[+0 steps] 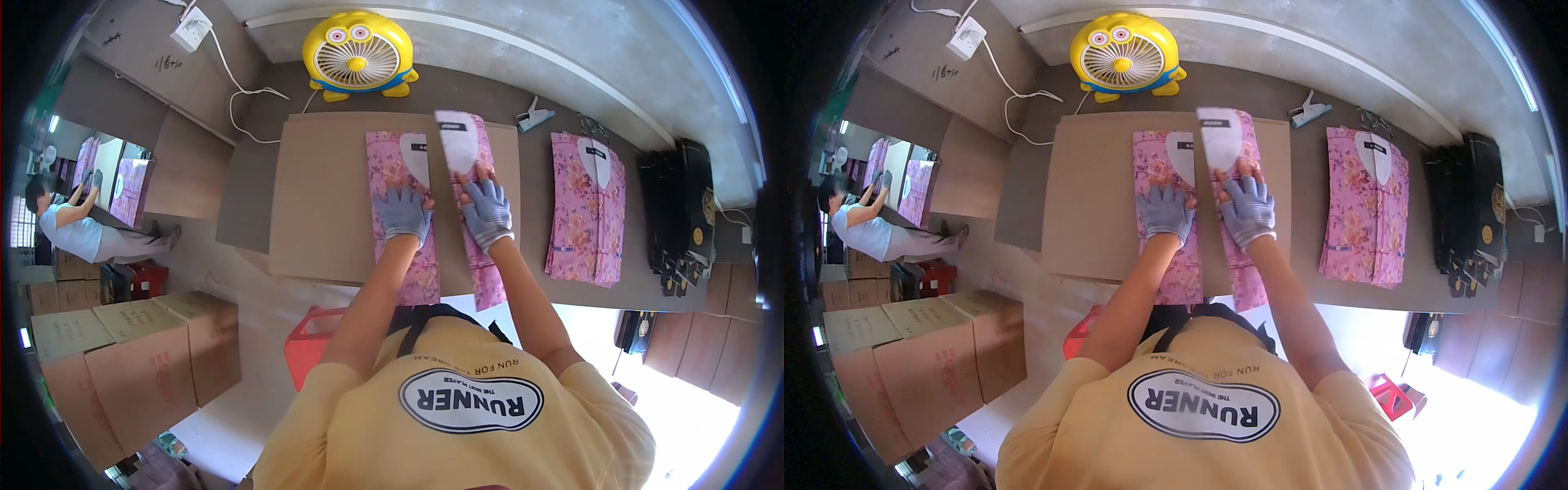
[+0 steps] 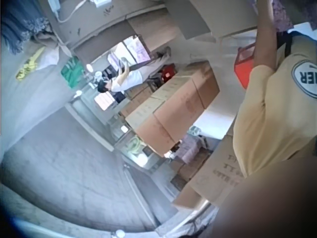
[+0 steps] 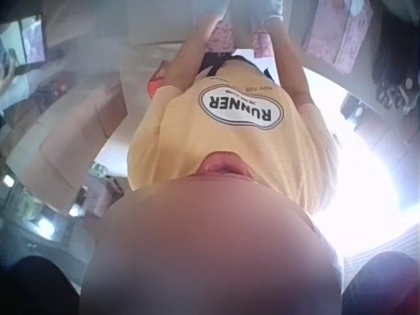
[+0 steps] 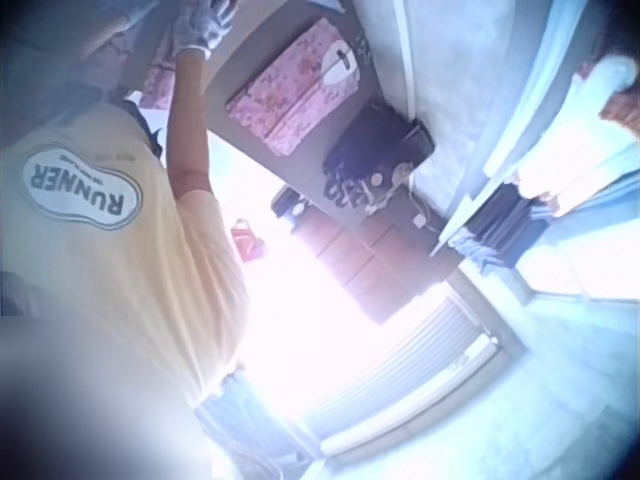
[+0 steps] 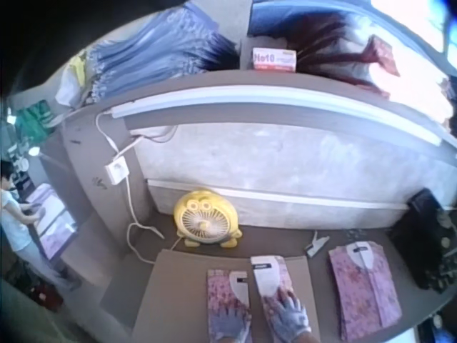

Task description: The person folds pink floral garments on a table, smoothing them out and stacking them into a pile. The person wears gloves and handles the items one by one, ensuring they are neatly aligned before placing them on the stack.

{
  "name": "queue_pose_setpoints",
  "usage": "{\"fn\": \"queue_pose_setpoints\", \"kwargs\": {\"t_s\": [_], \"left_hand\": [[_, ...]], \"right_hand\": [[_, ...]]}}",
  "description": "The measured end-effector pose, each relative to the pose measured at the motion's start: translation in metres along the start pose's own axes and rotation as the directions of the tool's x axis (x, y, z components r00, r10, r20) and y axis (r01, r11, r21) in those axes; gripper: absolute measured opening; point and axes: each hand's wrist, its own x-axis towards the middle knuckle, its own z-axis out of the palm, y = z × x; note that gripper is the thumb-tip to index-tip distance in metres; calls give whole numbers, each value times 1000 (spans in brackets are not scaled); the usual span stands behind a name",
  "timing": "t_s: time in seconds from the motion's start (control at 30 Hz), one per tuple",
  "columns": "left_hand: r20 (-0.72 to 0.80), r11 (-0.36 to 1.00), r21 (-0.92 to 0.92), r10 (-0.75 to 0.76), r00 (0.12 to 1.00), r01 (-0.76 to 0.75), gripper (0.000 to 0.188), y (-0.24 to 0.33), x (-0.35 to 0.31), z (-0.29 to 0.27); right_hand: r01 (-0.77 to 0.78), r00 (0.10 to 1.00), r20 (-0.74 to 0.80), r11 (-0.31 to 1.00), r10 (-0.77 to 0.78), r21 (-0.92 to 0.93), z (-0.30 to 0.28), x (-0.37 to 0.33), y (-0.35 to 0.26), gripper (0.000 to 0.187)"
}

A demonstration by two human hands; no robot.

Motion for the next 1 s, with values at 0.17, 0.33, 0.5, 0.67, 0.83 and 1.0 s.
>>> {"fn": "queue_pose_setpoints", "kwargs": {"t_s": [0.17, 0.33, 0.5, 0.67, 0.83, 1.0], "left_hand": [[-86, 995, 4, -103, 991, 103, 46, -20, 14, 1], [-164, 977, 71, -187, 969, 201, 41, -9, 19, 21], [-317, 978, 76, -159, 935, 192, 41, -14, 14, 30], [-314, 986, 26, -146, 938, 162, 45, -11, 12, 34], [-254, 991, 15, -122, 959, 130, 45, -8, 18, 23], [-148, 999, -35, 34, 988, -39, 62, 17, -26, 45]], "right_hand": [[-126, 975, 177, 991, 134, -54, 6, 16, -6, 56], [-97, 974, 177, 969, 139, -228, 53, 16, -7, 63], [-31, 985, 155, 954, 80, -297, 84, 8, -6, 65], [-25, 981, 173, 946, 85, -323, 87, 7, -10, 65], [-36, 971, 208, 937, 115, -347, 82, 14, -10, 66], [205, 944, 315, 922, -98, -328, 59, 46, 14, 56]]}}
